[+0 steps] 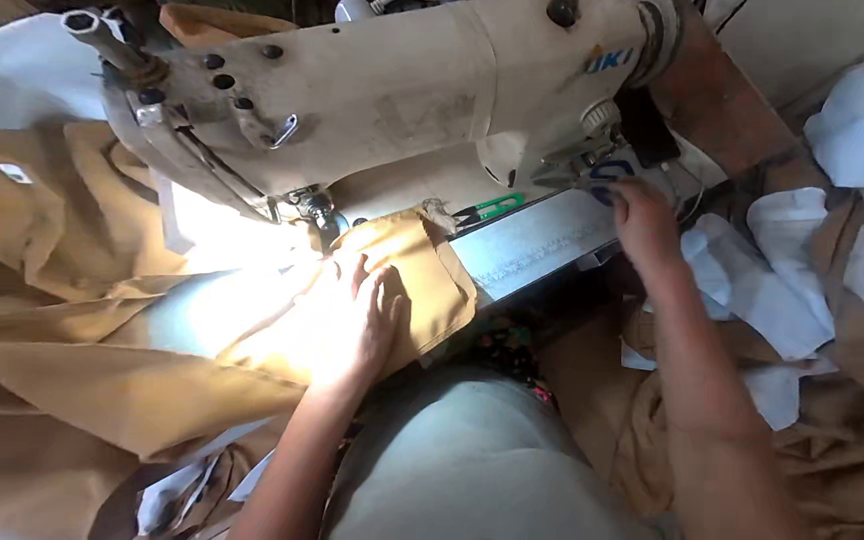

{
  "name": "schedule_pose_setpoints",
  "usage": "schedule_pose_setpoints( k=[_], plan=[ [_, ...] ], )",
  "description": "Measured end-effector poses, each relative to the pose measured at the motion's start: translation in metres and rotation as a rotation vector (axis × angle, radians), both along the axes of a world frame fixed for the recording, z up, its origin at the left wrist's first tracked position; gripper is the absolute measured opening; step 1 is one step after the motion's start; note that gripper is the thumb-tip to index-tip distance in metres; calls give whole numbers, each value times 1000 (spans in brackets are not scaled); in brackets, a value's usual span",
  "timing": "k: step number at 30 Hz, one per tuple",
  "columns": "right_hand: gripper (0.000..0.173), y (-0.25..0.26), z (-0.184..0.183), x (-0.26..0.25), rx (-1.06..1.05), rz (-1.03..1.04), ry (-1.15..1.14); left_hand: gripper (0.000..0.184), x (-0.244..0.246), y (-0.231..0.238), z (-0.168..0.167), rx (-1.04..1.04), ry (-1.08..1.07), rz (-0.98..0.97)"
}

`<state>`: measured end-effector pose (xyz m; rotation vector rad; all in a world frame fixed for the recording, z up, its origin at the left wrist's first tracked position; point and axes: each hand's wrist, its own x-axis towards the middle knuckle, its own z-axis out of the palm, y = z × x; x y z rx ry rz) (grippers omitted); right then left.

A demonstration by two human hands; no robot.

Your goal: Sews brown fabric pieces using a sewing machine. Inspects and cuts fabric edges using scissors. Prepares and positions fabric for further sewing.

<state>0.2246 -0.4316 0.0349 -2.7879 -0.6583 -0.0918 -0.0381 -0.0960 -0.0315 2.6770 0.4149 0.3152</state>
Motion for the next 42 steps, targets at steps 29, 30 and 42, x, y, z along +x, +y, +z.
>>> schedule_pose_setpoints(
  k=[29,30,42],
  plan=[
    [52,19,3,-175,83,200,1225,58,2,-3,9,-60,60,69],
    [60,25,-3,-179,43,236,1196,59,2,-3,9,-48,59,70],
    [61,56,-21,-189,82,206,1118,59,2,-3,8,-19,57,70]
  ],
)
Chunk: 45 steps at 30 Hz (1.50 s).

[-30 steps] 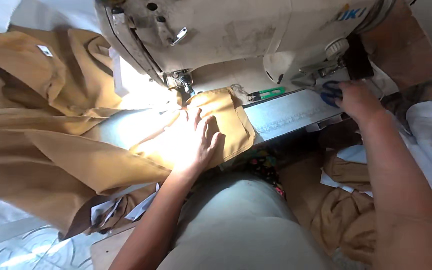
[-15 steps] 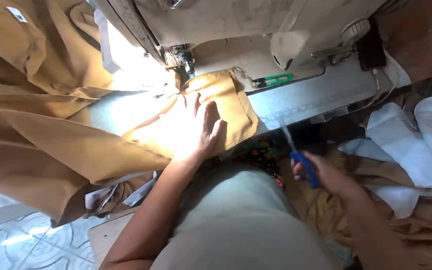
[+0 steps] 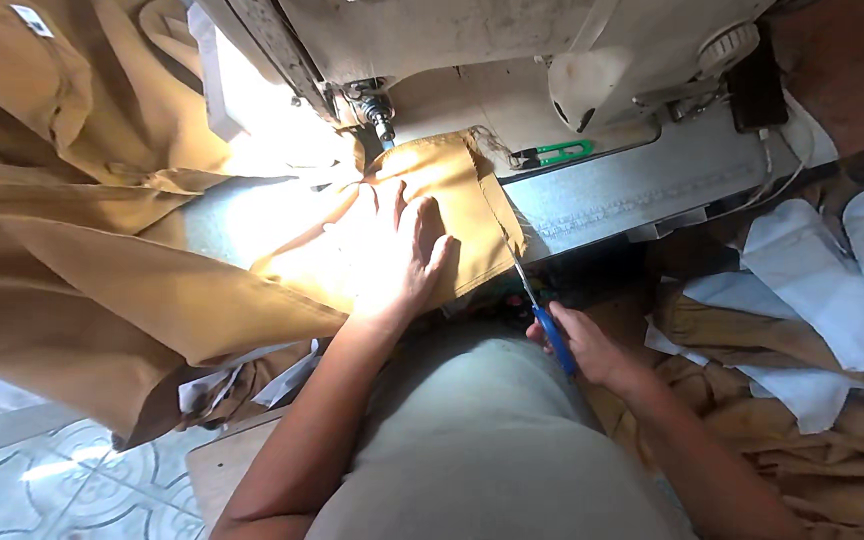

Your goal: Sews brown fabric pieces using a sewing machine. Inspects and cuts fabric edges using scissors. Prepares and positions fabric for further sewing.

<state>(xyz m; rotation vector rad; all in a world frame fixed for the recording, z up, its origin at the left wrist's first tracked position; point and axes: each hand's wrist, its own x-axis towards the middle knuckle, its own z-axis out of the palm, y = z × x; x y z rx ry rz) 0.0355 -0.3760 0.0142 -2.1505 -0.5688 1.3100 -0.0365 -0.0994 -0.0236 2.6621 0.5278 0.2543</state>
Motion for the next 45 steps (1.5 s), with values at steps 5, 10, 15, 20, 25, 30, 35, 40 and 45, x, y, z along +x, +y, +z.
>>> schedule_pose_setpoints(
  k=[5,10,15,20,25,30,35,40,45],
  plan=[
    [54,-5,1,-5,13,-107,62,59,0,0,2,3,-4,-9],
    [27,-2,9,-15,39,-310,182,60,1,0,1,9,6,0],
    [32,-4,10,-9,50,-253,311,60,0,0,0,14,0,-11],
    [61,7,-2,0,79,-67,144,60,-4,-1,0,42,-27,-36],
    [63,13,0,1,45,-75,121,59,-6,-2,0,12,-21,-31],
    [45,12,-2,-9,40,-225,116,58,-6,-2,-1,10,-28,-38],
    [39,7,4,-9,27,-270,152,60,-6,-2,1,-5,4,-38],
    [42,9,7,-6,51,-243,302,60,-8,-2,-1,0,-18,-51],
    [60,19,-4,-1,87,-127,157,58,-14,-5,-6,-9,-39,-69]
  ],
)
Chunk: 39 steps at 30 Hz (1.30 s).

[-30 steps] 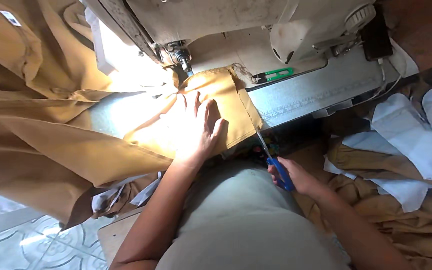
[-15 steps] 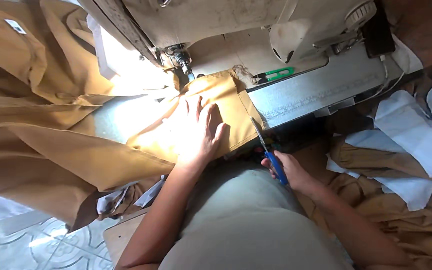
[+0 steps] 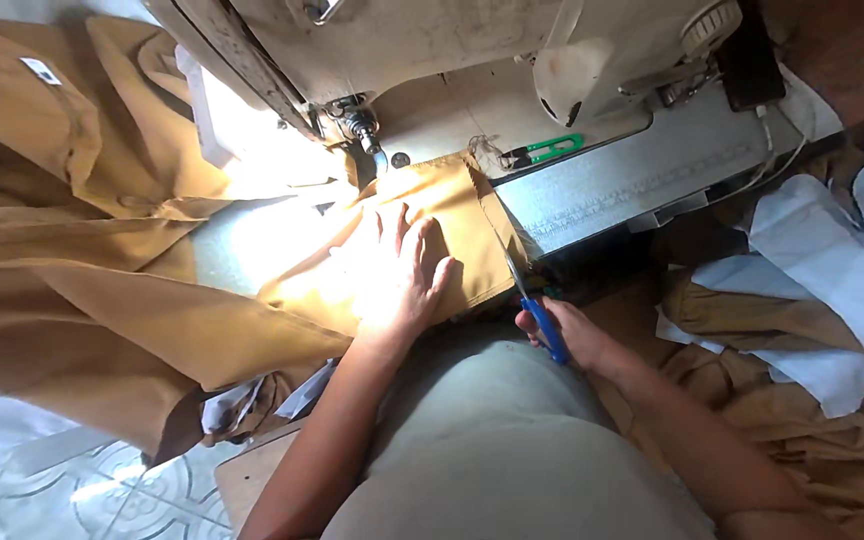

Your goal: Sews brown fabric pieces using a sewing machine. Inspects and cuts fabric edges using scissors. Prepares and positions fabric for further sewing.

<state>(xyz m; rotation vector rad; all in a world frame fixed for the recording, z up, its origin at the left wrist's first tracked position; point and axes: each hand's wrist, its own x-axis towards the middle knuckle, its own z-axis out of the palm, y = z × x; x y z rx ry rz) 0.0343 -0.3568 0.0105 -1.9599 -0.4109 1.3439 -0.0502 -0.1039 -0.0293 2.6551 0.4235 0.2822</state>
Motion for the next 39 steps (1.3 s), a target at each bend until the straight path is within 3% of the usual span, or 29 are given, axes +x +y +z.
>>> schedule_pose_setpoints(
  k=[5,11,18,20,23,26,35,39],
  plan=[
    [63,3,-2,1,-11,21,-24,58,-1,-1,1,8,-15,-9],
    [43,2,-2,-12,-11,-208,42,57,0,-2,1,22,-11,0],
    [35,0,3,-14,-11,-254,128,58,-1,-2,1,22,-13,-6],
    [39,0,4,-8,0,-177,169,59,-3,-2,1,26,-1,-7],
    [60,4,1,-2,-23,-37,45,59,-8,-5,0,28,11,-10],
    [66,9,-3,0,-52,-2,-24,60,-11,-7,-1,60,-9,-16],
    [56,3,-8,-11,-68,-108,-88,59,-12,-8,0,61,23,-1],
    [50,4,1,-7,-59,-136,61,58,-15,-10,-1,61,20,1]
  ],
)
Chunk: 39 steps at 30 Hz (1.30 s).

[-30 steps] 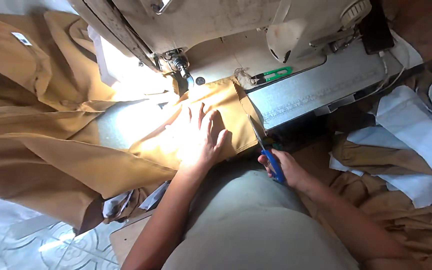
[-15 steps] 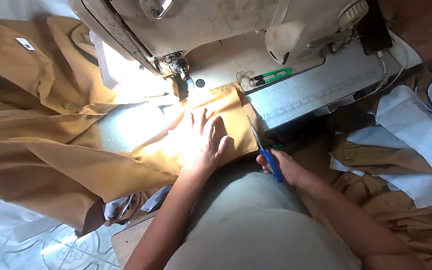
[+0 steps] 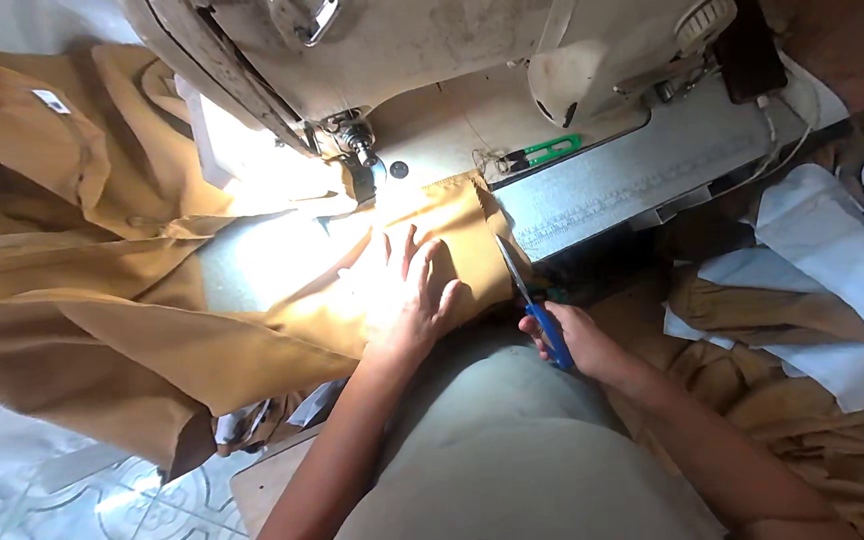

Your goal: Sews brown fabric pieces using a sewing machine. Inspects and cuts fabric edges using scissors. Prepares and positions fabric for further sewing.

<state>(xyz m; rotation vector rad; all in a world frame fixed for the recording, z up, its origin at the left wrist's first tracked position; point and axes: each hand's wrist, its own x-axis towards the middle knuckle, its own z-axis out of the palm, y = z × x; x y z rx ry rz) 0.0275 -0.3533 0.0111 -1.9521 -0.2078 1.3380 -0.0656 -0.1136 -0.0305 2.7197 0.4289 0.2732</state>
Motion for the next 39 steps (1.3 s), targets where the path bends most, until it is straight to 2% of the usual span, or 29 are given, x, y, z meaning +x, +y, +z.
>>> schedule_pose_setpoints(
  k=[5,11,13,16,19,24,28,33,36,39],
  plan=[
    [66,10,-3,8,7,114,-61,58,-8,-6,5,1,22,-30],
    [55,10,-9,0,30,2,-79,57,-10,-8,4,10,18,-33],
    [46,9,-8,-4,66,-88,-32,58,-9,-8,4,22,17,-38],
    [41,8,-6,-7,85,-135,27,58,-10,-9,5,24,18,-42],
    [47,8,-2,-1,71,-67,84,58,-14,-10,6,27,12,-53],
    [54,15,-6,5,96,20,-12,59,-22,-14,6,37,2,-76],
    [50,16,-9,0,96,-58,-1,59,-23,-15,7,43,6,-72],
    [37,16,-5,-7,122,-223,71,58,-23,-15,5,56,-7,-74],
    [37,15,-3,-7,122,-213,118,60,-24,-15,6,56,-3,-80],
    [46,15,-1,-2,112,-95,112,62,-27,-16,6,54,8,-93]
  ],
)
